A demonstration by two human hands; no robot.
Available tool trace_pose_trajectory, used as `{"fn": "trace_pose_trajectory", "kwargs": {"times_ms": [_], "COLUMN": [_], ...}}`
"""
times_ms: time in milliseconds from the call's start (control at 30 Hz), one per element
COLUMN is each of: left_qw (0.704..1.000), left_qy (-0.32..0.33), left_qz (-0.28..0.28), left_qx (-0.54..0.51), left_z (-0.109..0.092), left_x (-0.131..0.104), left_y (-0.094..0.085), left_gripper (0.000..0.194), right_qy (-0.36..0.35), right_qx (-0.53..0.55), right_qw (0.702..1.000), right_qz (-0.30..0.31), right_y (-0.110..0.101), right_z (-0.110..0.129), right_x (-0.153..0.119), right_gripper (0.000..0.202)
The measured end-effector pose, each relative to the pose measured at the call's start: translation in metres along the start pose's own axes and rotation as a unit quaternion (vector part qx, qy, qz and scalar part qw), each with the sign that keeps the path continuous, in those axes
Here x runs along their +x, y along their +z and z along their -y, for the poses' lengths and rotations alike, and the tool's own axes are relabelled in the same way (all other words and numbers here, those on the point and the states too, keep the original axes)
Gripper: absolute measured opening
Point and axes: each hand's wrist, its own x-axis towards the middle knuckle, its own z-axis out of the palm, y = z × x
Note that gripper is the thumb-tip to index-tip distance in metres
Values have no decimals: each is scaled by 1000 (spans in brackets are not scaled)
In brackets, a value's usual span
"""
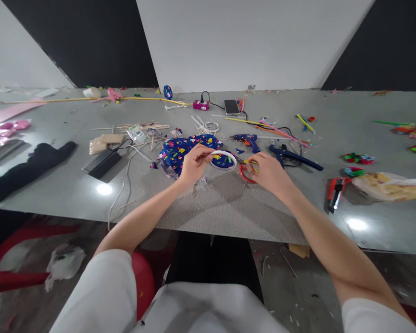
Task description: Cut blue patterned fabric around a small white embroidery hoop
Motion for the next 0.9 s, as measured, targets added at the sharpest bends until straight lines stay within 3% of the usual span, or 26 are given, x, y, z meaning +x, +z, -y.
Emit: {"fn": "trace_pose_trajectory", "kwargs": {"times_ms": [67,133,233,500,900], "left_qw": [1000,999,997,992,991], "left_qy": [-11,-13,-15,-22,-39], "left_qz": [12,30,61,96,110], "left_qx": [-19,-30,-49,-76,-66], "left_z": [1,1,1,2,1], "left_x": [-3,-6,-9,-12,-13], "left_y": [4,7,11,15,15], "left_gripper": [32,33,32,23,21], "right_qy": [12,35,63,100,110], "right_qx": [133,269,364,418,418], "right_qw": [991,962,928,901,900], "right_qz": [-7,15,49,56,57], "right_y": [-3,-4,-3,1,4], "right_z": [9,17,25,27,26], "right_x": [0,1,1,1,1], "right_gripper": [33,40,47,41,39]}}
